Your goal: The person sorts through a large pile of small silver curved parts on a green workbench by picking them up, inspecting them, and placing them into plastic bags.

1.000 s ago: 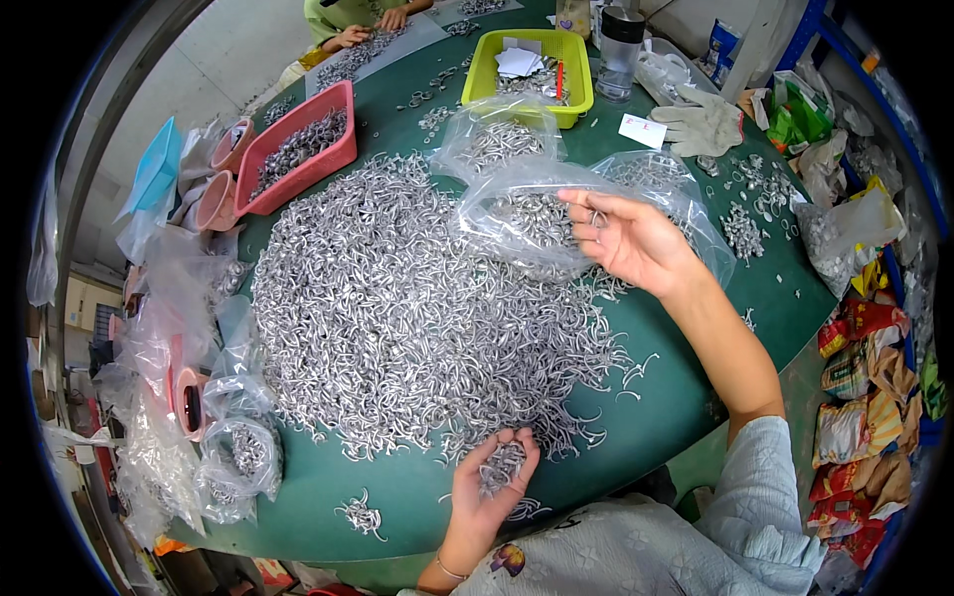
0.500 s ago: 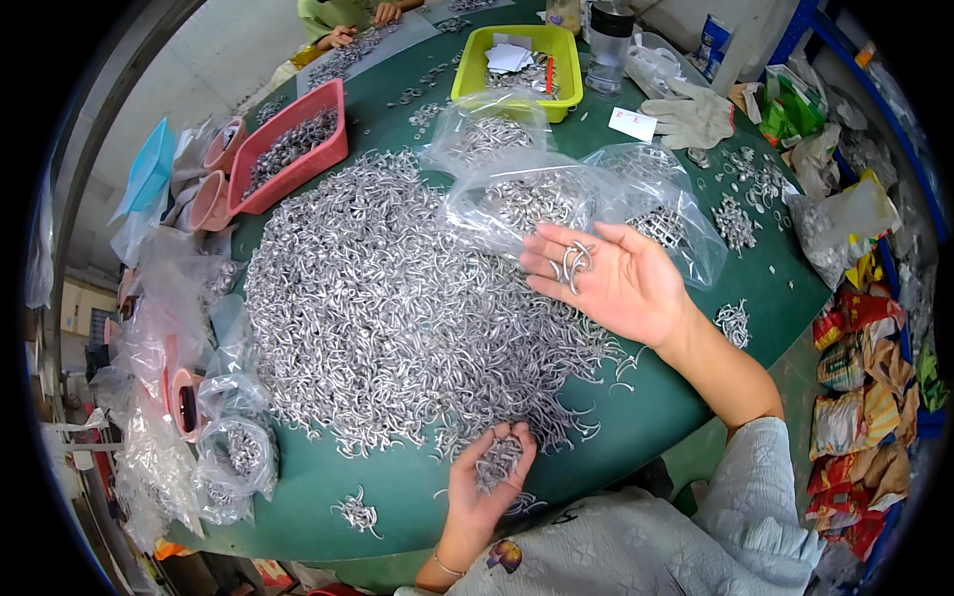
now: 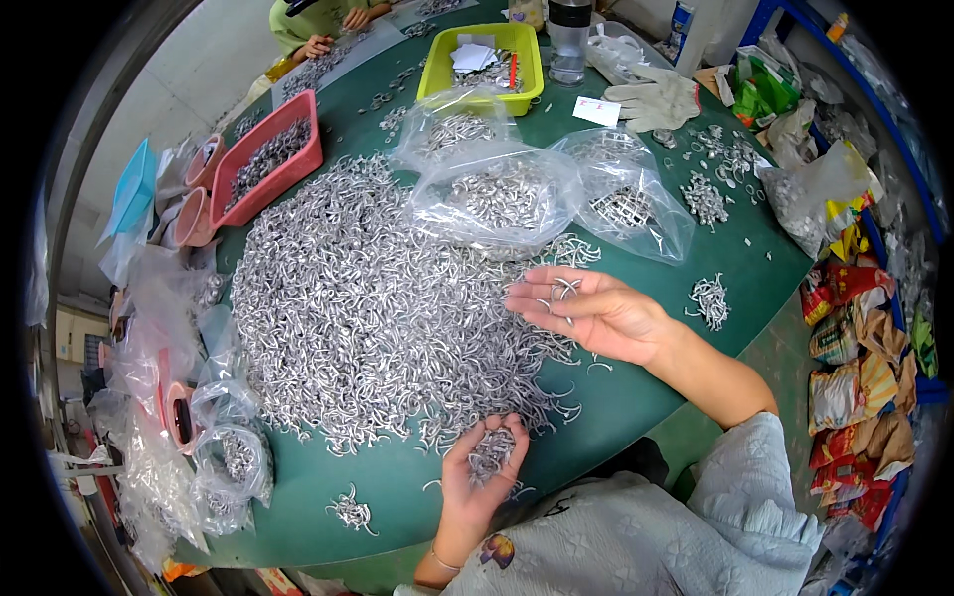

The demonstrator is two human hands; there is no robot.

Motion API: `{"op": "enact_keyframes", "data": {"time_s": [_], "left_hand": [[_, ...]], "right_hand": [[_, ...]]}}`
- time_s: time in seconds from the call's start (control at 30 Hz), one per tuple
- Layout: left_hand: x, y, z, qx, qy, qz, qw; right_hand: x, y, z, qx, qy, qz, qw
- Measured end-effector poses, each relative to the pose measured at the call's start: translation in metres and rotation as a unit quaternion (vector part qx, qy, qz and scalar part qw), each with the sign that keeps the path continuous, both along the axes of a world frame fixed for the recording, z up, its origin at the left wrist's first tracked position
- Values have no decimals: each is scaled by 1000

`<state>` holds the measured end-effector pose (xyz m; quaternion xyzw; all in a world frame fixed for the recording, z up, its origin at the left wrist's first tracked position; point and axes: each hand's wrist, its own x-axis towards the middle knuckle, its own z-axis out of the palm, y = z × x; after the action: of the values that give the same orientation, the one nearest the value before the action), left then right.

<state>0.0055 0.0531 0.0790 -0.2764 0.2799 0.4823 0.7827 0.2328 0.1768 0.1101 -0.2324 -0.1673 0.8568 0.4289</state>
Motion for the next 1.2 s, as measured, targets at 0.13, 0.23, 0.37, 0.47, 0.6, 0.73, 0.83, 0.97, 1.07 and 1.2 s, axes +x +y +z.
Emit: {"op": "enact_keyframes", "data": {"time_s": [0.13,0.23,0.37,0.47,0.6,0.73,0.83,0.97,1.07,1.2], "left_hand": [[-1,-1,0,-1,-17,0,1000],[-2,-3,-1,-2,-3,1,1000],[-9,-9,-11,19,-23,4,1000],[-11,-8,-10,5,-40,13,999],[-11,-8,-11,-4,-25,24,999],[-11,-7,-11,2,-31,21,999],[-11,-7,-11,0,-40,19,999],[-12,-7,-12,-1,-33,14,999],[-12,-7,-12,-8,-26,18,999],[-11,-4,-7,-19,-19,20,999]], "right_hand": [[-2,6,-3,14,-12,-43,999],[-8,25,6,40,-34,-87,995],[-26,60,18,74,-73,-161,981],[-31,84,13,83,-93,-204,971],[-42,99,9,69,-144,-244,956],[-42,108,2,98,-205,-231,946],[-38,111,1,135,-241,-226,934],[-31,108,1,113,-215,-204,948],[-28,90,11,10,-114,-182,977],[-22,72,22,-92,20,-150,984]]}}
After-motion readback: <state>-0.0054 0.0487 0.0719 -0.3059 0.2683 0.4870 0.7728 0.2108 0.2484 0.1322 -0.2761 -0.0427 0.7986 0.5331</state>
